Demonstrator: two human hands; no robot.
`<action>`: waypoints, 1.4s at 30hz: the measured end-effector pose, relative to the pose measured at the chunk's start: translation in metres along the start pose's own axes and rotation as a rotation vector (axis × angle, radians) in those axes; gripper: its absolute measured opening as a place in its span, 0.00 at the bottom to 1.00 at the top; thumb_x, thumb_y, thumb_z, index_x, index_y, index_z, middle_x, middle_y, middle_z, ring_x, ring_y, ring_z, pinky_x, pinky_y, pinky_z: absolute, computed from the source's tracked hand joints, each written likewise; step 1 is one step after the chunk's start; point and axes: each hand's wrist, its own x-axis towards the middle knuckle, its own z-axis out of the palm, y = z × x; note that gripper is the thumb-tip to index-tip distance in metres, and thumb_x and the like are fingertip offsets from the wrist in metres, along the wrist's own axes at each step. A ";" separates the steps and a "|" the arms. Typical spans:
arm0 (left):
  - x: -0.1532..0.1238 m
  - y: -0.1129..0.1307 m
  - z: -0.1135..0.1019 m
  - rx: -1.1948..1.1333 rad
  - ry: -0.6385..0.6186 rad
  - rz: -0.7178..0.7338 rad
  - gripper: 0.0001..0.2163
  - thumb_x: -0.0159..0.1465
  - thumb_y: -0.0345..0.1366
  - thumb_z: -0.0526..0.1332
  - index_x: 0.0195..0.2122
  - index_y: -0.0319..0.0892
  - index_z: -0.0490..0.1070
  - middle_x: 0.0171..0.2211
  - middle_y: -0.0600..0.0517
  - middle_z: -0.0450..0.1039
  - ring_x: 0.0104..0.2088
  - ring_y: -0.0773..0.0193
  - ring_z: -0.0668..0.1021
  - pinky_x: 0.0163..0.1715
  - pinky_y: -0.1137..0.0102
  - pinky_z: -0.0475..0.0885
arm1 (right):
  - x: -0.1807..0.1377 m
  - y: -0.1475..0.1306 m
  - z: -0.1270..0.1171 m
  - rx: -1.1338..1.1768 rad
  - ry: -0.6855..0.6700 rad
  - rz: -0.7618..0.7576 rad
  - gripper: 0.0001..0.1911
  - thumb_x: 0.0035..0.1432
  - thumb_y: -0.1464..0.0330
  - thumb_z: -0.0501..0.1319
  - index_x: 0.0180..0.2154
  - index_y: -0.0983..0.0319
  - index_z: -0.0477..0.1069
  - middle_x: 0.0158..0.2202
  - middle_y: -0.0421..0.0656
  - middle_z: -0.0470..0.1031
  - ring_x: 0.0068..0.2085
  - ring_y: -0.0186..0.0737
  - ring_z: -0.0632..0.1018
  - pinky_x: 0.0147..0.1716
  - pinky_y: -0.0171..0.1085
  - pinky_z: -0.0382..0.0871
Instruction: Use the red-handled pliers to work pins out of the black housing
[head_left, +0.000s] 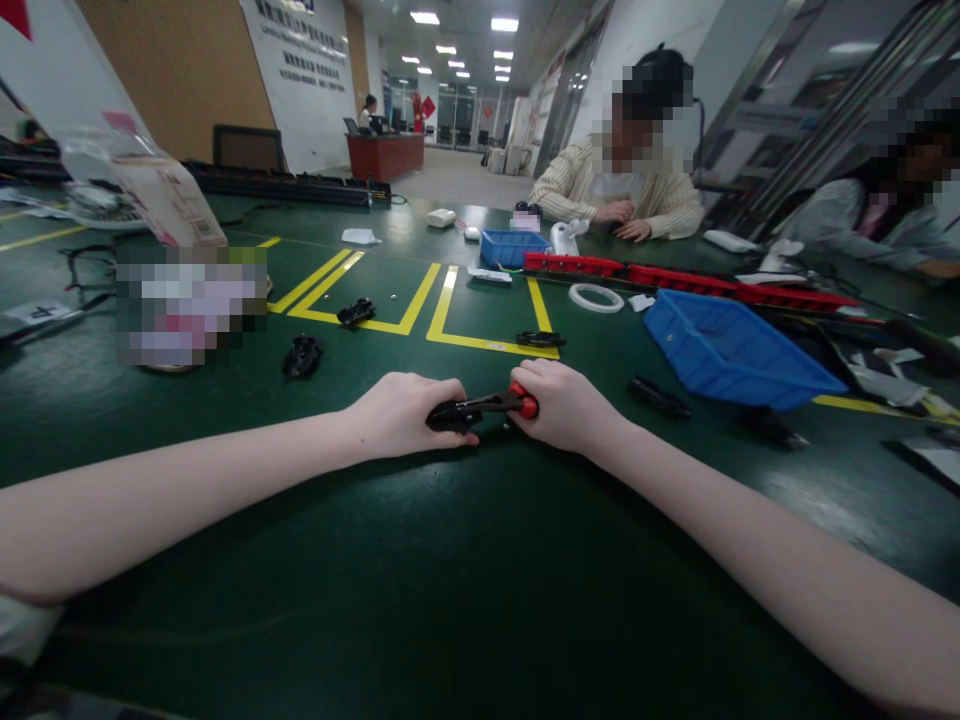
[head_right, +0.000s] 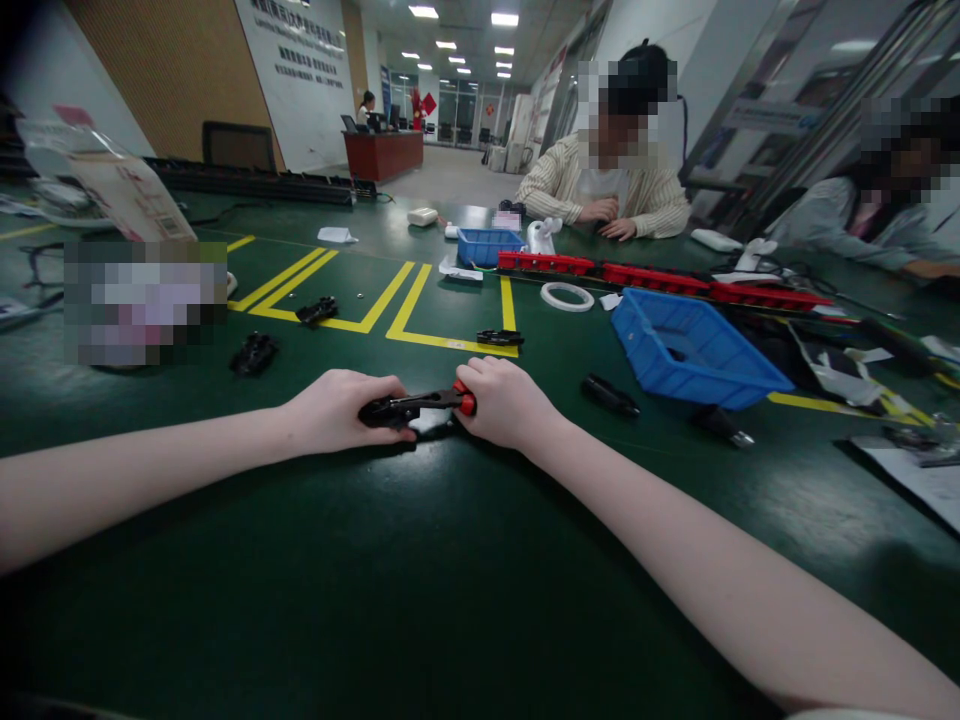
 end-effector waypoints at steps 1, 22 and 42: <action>0.000 0.000 -0.001 -0.028 -0.015 0.006 0.18 0.61 0.52 0.63 0.40 0.42 0.71 0.31 0.52 0.77 0.28 0.62 0.77 0.26 0.72 0.64 | 0.000 0.000 0.000 0.001 -0.006 -0.006 0.04 0.53 0.69 0.59 0.29 0.61 0.64 0.30 0.45 0.70 0.33 0.41 0.69 0.33 0.38 0.63; 0.003 -0.001 -0.010 -0.354 -0.198 0.135 0.19 0.57 0.50 0.67 0.40 0.39 0.73 0.32 0.53 0.76 0.28 0.67 0.74 0.26 0.75 0.63 | -0.001 -0.002 -0.004 -0.062 -0.006 -0.090 0.01 0.54 0.71 0.57 0.31 0.63 0.66 0.33 0.48 0.72 0.35 0.43 0.70 0.36 0.39 0.64; 0.001 0.003 -0.001 0.061 -0.057 -0.065 0.18 0.62 0.55 0.60 0.39 0.44 0.70 0.30 0.52 0.78 0.28 0.60 0.78 0.24 0.72 0.62 | -0.004 -0.010 -0.009 -0.135 -0.104 0.101 0.03 0.53 0.71 0.60 0.32 0.64 0.68 0.35 0.49 0.74 0.34 0.42 0.72 0.35 0.38 0.63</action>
